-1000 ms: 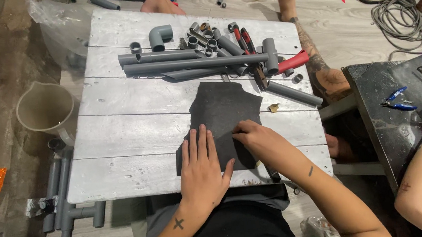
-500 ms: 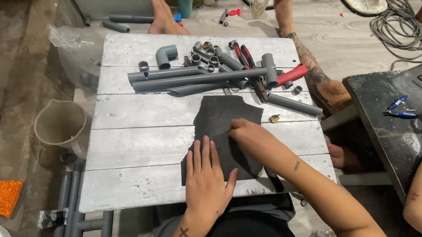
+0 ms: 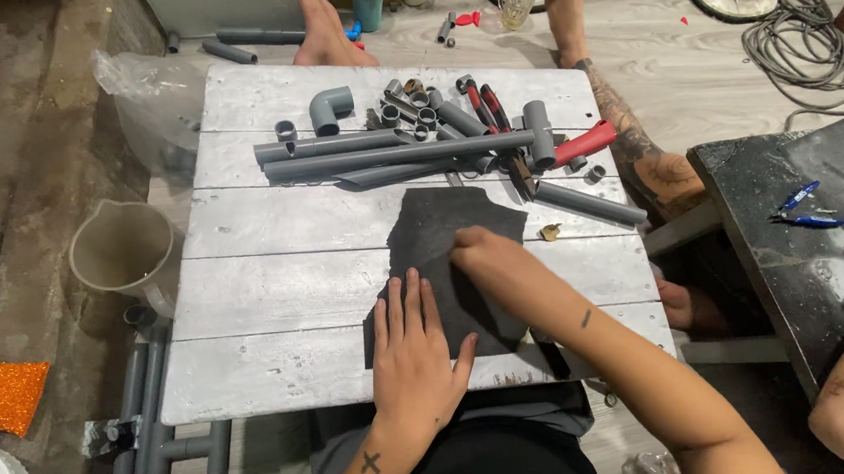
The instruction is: Sanding a small plastic pipe fitting using a piece of sandpaper on a low wooden surface.
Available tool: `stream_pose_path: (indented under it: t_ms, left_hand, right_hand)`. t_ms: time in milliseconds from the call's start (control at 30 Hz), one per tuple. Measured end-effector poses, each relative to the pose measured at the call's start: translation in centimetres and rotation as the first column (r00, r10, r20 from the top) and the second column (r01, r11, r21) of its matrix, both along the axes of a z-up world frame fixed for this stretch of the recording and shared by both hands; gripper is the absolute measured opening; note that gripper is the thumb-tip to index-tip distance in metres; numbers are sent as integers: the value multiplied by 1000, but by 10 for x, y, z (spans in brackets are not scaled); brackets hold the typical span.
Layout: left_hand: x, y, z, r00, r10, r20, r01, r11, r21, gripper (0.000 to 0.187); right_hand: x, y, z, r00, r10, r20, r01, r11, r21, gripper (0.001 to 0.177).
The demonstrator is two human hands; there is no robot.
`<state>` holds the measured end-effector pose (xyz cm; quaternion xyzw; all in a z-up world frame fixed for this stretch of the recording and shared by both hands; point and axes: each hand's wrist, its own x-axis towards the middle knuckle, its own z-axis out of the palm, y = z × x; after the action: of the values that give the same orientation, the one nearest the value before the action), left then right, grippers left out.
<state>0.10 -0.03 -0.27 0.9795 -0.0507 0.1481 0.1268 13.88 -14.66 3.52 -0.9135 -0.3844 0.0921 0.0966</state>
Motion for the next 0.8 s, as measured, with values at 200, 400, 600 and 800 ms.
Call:
stream_pose_path:
  t_ms: [200,400,600,800]
  left_hand:
    - [-2,2,2,1000,-5,18,5,999,32,85]
    - [-2,2,2,1000,-8,9,8,1000,18,85]
    - [-1,1,1,1000,-5,15,4,1000,27,85]
    - [-1,1,2,1000,-4,4,3,1000,20,85]
  right_hand:
    - [-42,-27,14,990,70,-122,-56,992,112,44]
    - [-45,-46,19,995,-18,97,-31,875,483,19]
    - [-62,-28,3,988,51,144,-97,938,333,8]
    - [-59,-18,-7,948,33,317,-114,964,240,7]
